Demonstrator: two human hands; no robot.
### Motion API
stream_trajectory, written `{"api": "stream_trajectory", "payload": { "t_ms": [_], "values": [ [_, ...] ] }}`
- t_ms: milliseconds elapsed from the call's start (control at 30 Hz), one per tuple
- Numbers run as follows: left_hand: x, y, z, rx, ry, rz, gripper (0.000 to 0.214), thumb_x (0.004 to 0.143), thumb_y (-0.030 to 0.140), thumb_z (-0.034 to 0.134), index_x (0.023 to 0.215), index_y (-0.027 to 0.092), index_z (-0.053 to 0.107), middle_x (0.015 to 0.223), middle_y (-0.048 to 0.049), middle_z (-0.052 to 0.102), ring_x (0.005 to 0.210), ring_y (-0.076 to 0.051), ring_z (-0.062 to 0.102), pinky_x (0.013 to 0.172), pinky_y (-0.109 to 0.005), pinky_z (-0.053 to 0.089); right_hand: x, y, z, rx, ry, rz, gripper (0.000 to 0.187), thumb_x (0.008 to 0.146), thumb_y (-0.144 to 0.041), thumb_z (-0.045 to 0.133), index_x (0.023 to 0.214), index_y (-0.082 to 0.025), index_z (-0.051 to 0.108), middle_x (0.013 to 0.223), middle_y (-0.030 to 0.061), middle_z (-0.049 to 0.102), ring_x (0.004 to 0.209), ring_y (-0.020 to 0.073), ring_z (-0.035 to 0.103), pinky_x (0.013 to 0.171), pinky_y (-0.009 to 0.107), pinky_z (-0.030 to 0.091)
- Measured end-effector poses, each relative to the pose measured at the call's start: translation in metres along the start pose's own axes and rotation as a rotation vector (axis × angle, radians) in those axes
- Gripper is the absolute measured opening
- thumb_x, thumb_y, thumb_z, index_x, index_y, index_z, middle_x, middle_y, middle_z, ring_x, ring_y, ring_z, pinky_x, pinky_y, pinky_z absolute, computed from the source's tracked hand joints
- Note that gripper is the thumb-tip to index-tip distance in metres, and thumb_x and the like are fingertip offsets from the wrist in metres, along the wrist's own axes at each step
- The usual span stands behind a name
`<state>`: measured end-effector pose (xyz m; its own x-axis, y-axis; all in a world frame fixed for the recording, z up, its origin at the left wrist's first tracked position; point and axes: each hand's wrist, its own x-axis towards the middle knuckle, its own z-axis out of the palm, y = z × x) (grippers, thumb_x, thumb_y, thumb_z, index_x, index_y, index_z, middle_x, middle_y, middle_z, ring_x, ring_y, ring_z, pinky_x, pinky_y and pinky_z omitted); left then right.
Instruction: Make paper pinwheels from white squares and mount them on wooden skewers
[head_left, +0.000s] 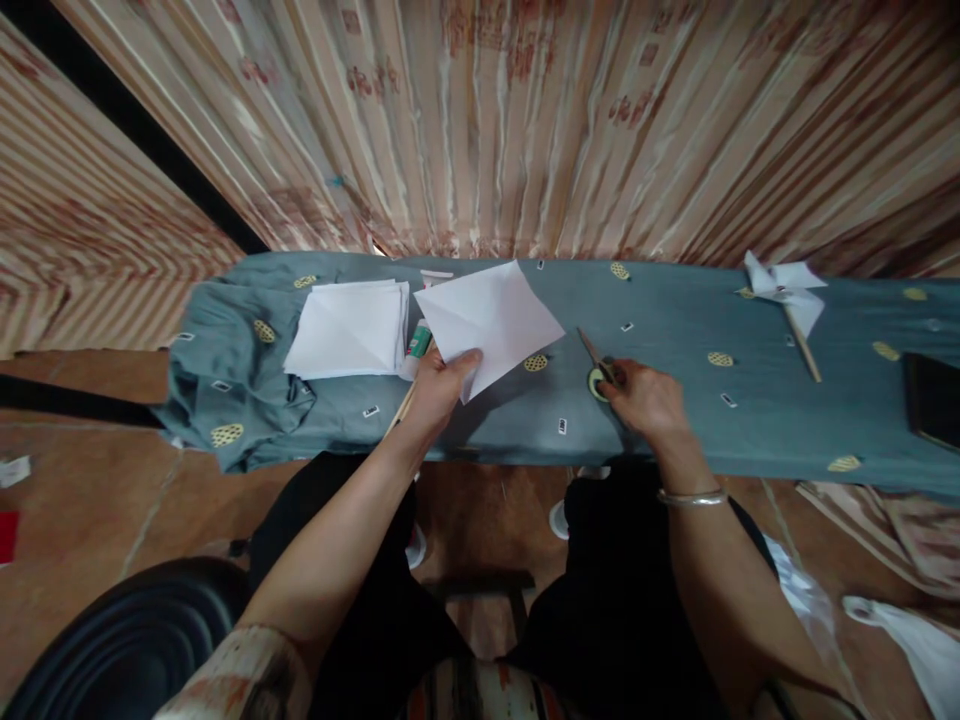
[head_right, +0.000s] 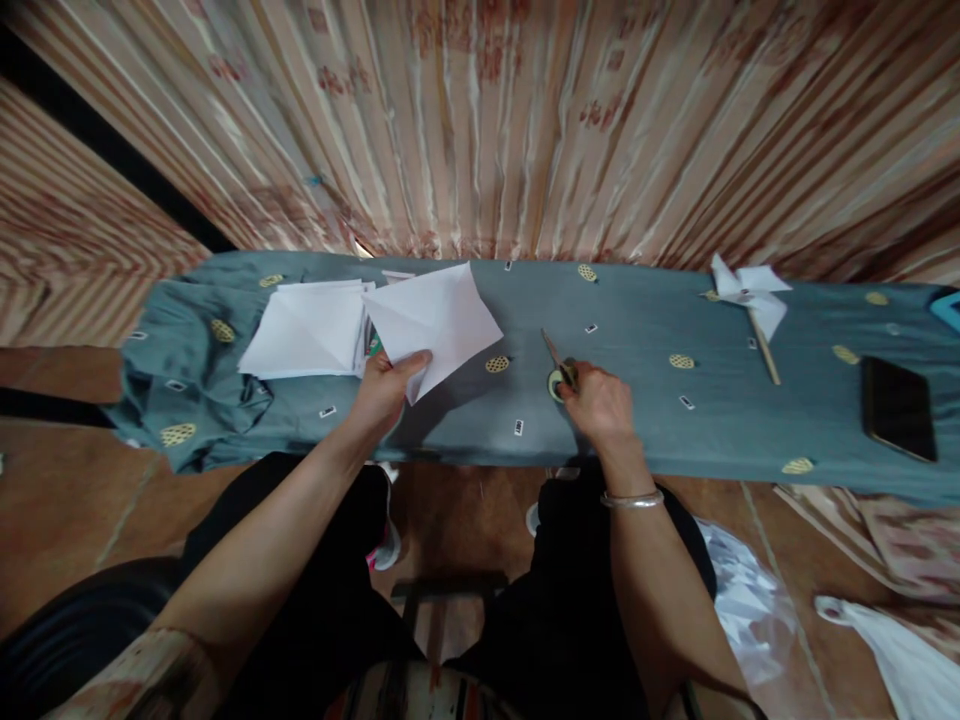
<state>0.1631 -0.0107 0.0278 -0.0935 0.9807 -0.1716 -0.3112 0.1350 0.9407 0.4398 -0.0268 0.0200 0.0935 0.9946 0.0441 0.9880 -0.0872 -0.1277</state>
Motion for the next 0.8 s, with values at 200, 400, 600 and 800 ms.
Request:
{"api": "stream_trajectory", "payload": {
  "t_ms": [200, 400, 600, 800],
  "values": [
    [0.006, 0.004, -0.004, -0.098, -0.014, -0.028, 0.028, 0.053, 0.022, 0.076, 0.079, 0.015, 0.067, 0.076, -0.0036, 0.072, 0.069, -0.017, 0.063, 0.067, -0.028, 0.051, -0.006, 0.001, 0.008, 0.386, 0.028, 0.063, 0.029, 0.076, -0.036, 0.065, 0.100, -0.023, 0.074, 0.086, 0.0078, 0.078, 0.085, 0.0290, 0.073, 0.074, 0.040, 0.053],
    [0.010, -0.002, -0.002, -0.189, 0.030, 0.037, 0.036, 0.046, 0.019, 0.083, 0.078, 0.016, 0.068, 0.078, -0.0030, 0.073, 0.072, -0.018, 0.065, 0.073, -0.031, 0.054, -0.004, -0.012, 0.014, 1.248, -0.224, 0.295, 0.041, 0.055, -0.042, 0.085, 0.087, -0.017, 0.075, 0.071, 0.0048, 0.075, 0.059, 0.0150, 0.065, 0.052, 0.024, 0.048],
    [0.011, -0.008, 0.005, -0.173, 0.022, 0.064, 0.042, 0.048, 0.023, 0.085, 0.085, 0.016, 0.067, 0.083, -0.0052, 0.072, 0.079, -0.022, 0.067, 0.081, -0.037, 0.053, -0.013, -0.045, 0.013, 1.794, -0.417, 0.356, 0.028, 0.057, -0.032, 0.089, 0.078, -0.020, 0.074, 0.081, 0.0018, 0.076, 0.073, 0.0123, 0.068, 0.071, 0.022, 0.055],
    [0.011, -0.010, 0.011, -0.165, 0.042, 0.084, 0.044, 0.051, 0.023, 0.082, 0.091, 0.015, 0.067, 0.087, -0.0057, 0.074, 0.080, -0.021, 0.067, 0.081, -0.036, 0.053, -0.024, -0.072, 0.015, 1.861, -0.608, 0.361, 0.024, 0.059, -0.023, 0.085, 0.079, -0.019, 0.073, 0.079, 0.0004, 0.074, 0.061, 0.0058, 0.060, 0.055, 0.015, 0.048]
  ]
}}
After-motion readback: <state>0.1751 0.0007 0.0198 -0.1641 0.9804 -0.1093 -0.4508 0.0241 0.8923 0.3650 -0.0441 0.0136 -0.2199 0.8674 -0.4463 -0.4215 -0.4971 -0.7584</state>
